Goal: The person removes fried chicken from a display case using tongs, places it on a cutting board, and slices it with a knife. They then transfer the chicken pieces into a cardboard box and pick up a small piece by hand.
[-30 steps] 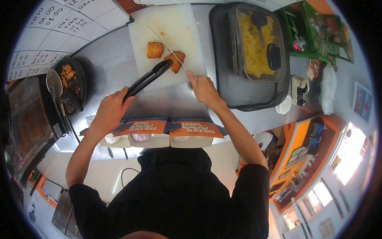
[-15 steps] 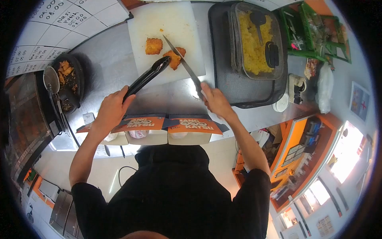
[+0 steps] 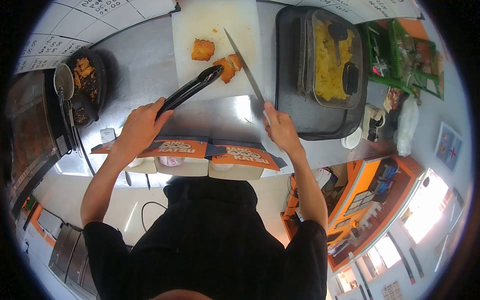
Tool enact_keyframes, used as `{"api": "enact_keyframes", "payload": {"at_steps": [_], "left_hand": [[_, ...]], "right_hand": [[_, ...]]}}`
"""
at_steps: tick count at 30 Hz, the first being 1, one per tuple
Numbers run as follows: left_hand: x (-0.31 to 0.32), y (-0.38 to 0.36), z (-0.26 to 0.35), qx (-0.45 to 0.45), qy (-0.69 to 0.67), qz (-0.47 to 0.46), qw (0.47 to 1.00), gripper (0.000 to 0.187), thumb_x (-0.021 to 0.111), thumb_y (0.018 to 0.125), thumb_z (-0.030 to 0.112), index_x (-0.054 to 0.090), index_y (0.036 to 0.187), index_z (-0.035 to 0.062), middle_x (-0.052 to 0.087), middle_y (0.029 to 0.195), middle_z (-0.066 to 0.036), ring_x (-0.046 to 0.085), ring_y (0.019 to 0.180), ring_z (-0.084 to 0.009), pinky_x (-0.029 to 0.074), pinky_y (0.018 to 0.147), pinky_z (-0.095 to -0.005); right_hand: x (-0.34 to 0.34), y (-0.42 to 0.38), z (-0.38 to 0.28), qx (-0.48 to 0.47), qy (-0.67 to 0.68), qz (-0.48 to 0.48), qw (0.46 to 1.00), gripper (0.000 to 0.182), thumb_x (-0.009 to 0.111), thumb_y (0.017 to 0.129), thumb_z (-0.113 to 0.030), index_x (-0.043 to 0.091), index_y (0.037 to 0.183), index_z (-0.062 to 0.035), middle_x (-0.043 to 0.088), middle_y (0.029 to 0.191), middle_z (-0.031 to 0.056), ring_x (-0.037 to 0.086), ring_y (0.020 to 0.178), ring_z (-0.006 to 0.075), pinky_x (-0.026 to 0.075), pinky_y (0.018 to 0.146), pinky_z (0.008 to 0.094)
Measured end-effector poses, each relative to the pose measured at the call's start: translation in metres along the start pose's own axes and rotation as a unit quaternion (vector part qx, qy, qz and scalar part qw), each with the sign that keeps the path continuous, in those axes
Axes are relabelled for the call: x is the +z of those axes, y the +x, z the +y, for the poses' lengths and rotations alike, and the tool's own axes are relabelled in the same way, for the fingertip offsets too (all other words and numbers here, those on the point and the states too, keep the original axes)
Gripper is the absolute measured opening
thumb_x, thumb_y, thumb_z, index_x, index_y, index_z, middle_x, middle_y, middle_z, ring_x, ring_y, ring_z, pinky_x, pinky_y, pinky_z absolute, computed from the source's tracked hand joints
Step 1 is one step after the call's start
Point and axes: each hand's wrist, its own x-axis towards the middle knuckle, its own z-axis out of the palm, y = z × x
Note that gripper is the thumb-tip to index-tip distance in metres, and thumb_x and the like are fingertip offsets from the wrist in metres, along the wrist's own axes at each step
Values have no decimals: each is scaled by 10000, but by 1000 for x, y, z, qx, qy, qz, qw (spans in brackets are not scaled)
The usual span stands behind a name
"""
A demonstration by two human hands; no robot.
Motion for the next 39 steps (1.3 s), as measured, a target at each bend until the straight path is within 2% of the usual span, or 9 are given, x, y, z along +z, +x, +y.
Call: {"api": "enact_keyframes", "payload": {"at_steps": [10,13,16,19,22,28,29,32,39], "left_hand": [[1,-1,-4,6,9,13,1000,370,607,1031,322,638,1176,-17,719,896,-234,695,796,-419,547,718,-485],[-1,-7,-10,30,-22,50,998,366,620,1025,313,655,1154,-27,704,848,-241,696,771,-416,539,699,-477],[-13,-12,-15,37,-33,72,996,375,640,1016,295,655,1162,-50,673,782,-247,670,681,-391,511,642,-443],[-35,-3,-12,-32,-43,18,998,391,646,1001,332,666,1137,-34,693,786,-236,688,714,-399,524,672,-485],[-33,8,-23,17,-82,25,996,388,681,991,282,669,1174,-60,628,724,-253,573,566,-342,450,571,-393],[-27,-2,-30,0,-37,21,999,423,685,984,303,682,1217,-51,626,717,-263,598,575,-348,464,604,-425],[-24,-4,-30,-11,-42,20,999,420,685,983,303,684,1209,-51,623,711,-262,599,577,-352,463,608,-432],[-22,-6,-31,-37,-52,33,997,408,681,983,299,688,1190,-52,610,693,-259,594,577,-360,457,612,-446],[-23,-3,-30,-51,-81,30,995,352,657,996,273,693,1170,-31,578,656,-241,545,547,-337,441,595,-439]], "right_hand": [[7,5,7,-8,14,2,1000,699,423,1027,-674,508,737,-43,438,570,8,391,445,85,310,413,265],[8,-3,1,-9,-1,8,1000,713,410,1042,-644,494,655,-51,448,556,15,442,473,106,362,450,290],[10,-11,-2,-32,-24,-7,999,707,406,1044,-645,491,658,-59,444,566,10,434,485,100,354,462,282],[9,-8,11,-27,-37,-24,999,704,409,1043,-645,492,665,-58,443,568,6,430,493,99,352,470,279],[11,-10,7,-1,-19,-39,999,707,414,1037,-653,500,678,-51,449,574,7,432,498,102,356,469,282],[8,-9,-44,-22,-45,-29,998,695,454,1014,-671,513,705,-51,420,563,-15,391,435,87,309,399,270],[8,-5,-50,2,-101,-31,994,771,419,1018,-678,596,723,11,534,616,66,528,553,170,443,552,340],[16,9,-56,-51,-133,-14,990,715,456,1007,-681,527,698,-40,448,572,2,433,477,101,365,450,286],[17,31,-68,-121,-198,11,973,730,452,1020,-655,511,652,-28,483,589,36,482,531,151,430,548,333]]}}
